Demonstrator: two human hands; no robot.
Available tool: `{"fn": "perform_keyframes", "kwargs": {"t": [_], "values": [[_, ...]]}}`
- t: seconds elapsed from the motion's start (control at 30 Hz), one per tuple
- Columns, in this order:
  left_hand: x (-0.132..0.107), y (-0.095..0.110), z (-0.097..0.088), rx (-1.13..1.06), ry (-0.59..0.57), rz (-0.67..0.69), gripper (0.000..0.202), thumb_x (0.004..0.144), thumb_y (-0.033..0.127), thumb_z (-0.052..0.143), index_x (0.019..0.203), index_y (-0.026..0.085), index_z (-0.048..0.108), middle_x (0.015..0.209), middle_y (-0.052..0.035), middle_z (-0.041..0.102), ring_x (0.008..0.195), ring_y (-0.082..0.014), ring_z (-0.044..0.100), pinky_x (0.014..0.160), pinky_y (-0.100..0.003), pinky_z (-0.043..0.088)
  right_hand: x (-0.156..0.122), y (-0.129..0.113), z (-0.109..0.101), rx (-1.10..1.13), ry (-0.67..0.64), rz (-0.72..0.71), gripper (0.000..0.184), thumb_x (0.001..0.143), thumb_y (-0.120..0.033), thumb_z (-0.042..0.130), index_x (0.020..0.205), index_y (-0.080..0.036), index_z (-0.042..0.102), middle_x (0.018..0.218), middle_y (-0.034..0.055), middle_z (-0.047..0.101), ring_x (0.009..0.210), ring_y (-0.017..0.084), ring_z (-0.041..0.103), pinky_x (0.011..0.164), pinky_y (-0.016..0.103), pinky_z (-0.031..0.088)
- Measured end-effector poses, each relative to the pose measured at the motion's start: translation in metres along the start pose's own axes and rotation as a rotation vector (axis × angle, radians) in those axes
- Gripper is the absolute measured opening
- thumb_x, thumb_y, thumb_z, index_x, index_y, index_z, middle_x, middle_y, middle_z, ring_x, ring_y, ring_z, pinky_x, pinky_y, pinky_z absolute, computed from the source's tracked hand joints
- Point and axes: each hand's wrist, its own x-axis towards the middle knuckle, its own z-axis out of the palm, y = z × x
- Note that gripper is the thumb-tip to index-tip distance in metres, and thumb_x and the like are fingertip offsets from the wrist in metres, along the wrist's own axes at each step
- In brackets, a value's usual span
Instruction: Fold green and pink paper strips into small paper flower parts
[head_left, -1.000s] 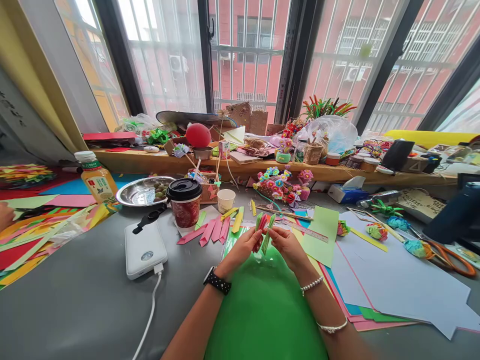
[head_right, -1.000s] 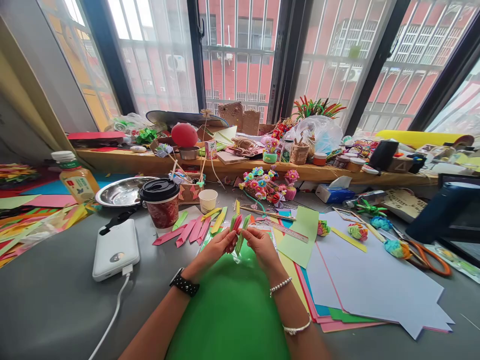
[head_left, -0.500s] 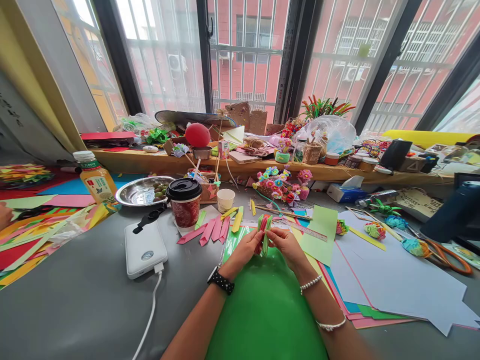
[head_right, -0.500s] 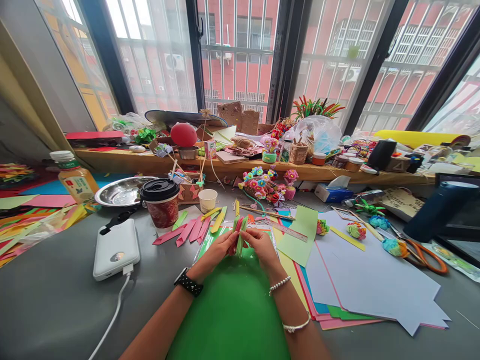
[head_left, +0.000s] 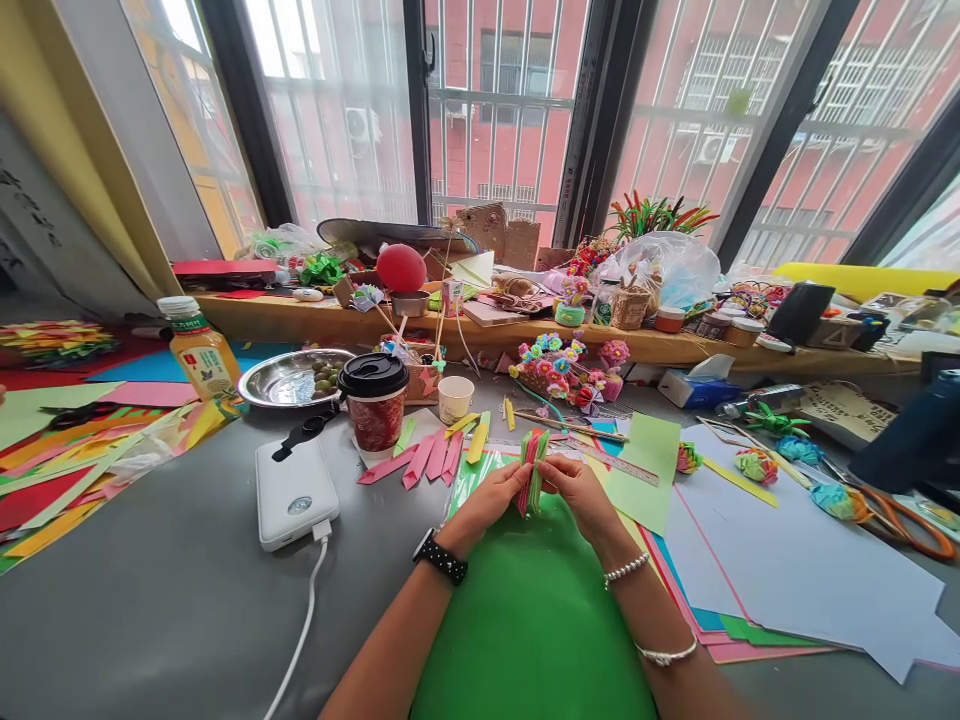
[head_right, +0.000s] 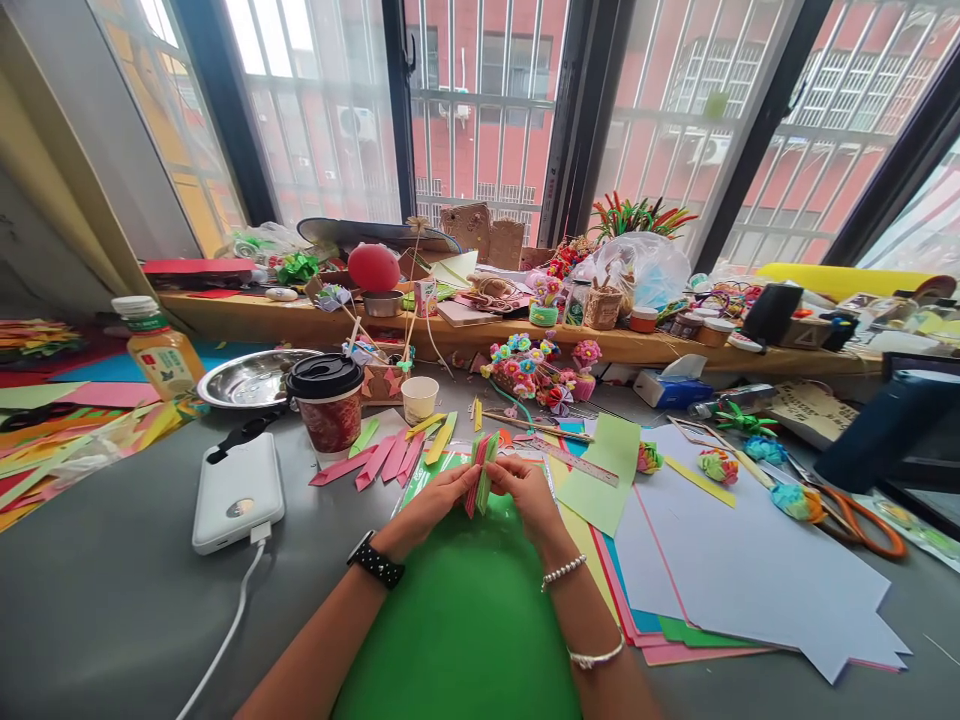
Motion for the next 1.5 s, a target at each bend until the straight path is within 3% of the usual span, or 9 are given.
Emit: {"fn": "perform_keyframes", "kwargs": {"t": [0.23,0.43,0.57,0.67,0.83,1.0,1.23,1.5], "values": [[-0.0003,-0.0008,-0.0021,-0.138,-0.123,-0.063,0.044,0.069,0.048,0.055,0.097,0.014,0.058,0.077,-0.0056,0.066,0.071,-0.0163,0.06,0.061,-0.024,0.041,-0.002,-0.0017,0.0004,-0.002,-0.03,0.018,0.031,0.059,-0.046,0.066,0.063,-0.016,0.066,0.052,-0.002,0.05,0.049,0.01,0.043,0.048,0.025,0.034],[-0.0014,0.0007,-0.0011,-0.144,-0.089,-0.053,0.041,0.065,0.048,0.06,0.085,0.012,0.061,0.072,-0.0059,0.065,0.065,-0.0148,0.059,0.059,-0.025,0.041,-0.0017,-0.0013,-0.0009,-0.048,0.018,0.008,0.029,0.057,-0.045,0.068,0.06,-0.016,0.064,0.057,-0.0008,0.054,0.055,0.013,0.046,0.053,0.026,0.035],[-0.0017,0.0045,0.001,-0.048,-0.066,0.003,0.04,0.067,0.049,0.056,0.08,0.011,0.061,0.071,-0.0062,0.064,0.061,-0.0134,0.056,0.056,-0.023,0.04,-0.0012,-0.0021,-0.001,-0.082,0.118,-0.015,0.027,0.054,-0.041,0.071,0.062,-0.017,0.063,0.062,0.0003,0.058,0.058,0.014,0.048,0.056,0.026,0.037],[-0.0001,0.0041,0.0011,0.144,0.021,0.094,0.038,0.071,0.048,0.051,0.074,0.01,0.06,0.067,-0.006,0.063,0.055,-0.0119,0.052,0.053,-0.023,0.038,-0.0009,-0.0041,-0.0011,-0.164,0.161,-0.094,0.022,0.056,-0.038,0.07,0.065,-0.018,0.067,0.069,0.0026,0.063,0.068,0.017,0.053,0.065,0.029,0.039],[0.0028,-0.0016,-0.0001,0.343,0.1,0.197,0.035,0.076,0.042,0.045,0.075,0.011,0.061,0.067,-0.006,0.063,0.051,-0.0107,0.046,0.05,-0.023,0.035,-0.0002,-0.0044,-0.0007,-0.27,0.169,-0.143,0.019,0.061,-0.039,0.066,0.063,-0.02,0.069,0.065,0.0028,0.065,0.068,0.019,0.055,0.068,0.031,0.04],[0.0026,-0.0004,0.0002,0.238,0.086,0.144,0.038,0.074,0.044,0.047,0.081,0.009,0.061,0.068,-0.0075,0.063,0.052,-0.0116,0.049,0.05,-0.023,0.035,-0.0009,-0.0025,0.0014,-0.247,0.135,-0.152,0.022,0.064,-0.04,0.064,0.064,-0.019,0.069,0.062,0.0023,0.061,0.061,0.017,0.053,0.063,0.03,0.041],[0.0032,0.0,-0.0021,0.147,0.041,0.104,0.04,0.071,0.049,0.051,0.074,0.01,0.063,0.067,-0.0045,0.061,0.053,-0.0097,0.046,0.052,-0.022,0.035,-0.0027,-0.0017,0.0031,-0.263,0.139,-0.169,0.023,0.065,-0.04,0.063,0.06,-0.019,0.067,0.055,0.0005,0.054,0.059,0.015,0.05,0.064,0.03,0.04],[0.0012,0.0,-0.0048,0.052,-0.072,0.004,0.039,0.068,0.048,0.056,0.08,0.011,0.063,0.076,-0.0072,0.064,0.065,-0.0149,0.055,0.057,-0.024,0.04,-0.0018,-0.0031,0.0007,-0.236,0.084,-0.082,0.026,0.059,-0.041,0.067,0.07,-0.018,0.069,0.065,0.0008,0.052,0.066,0.016,0.047,0.063,0.027,0.038]]}}
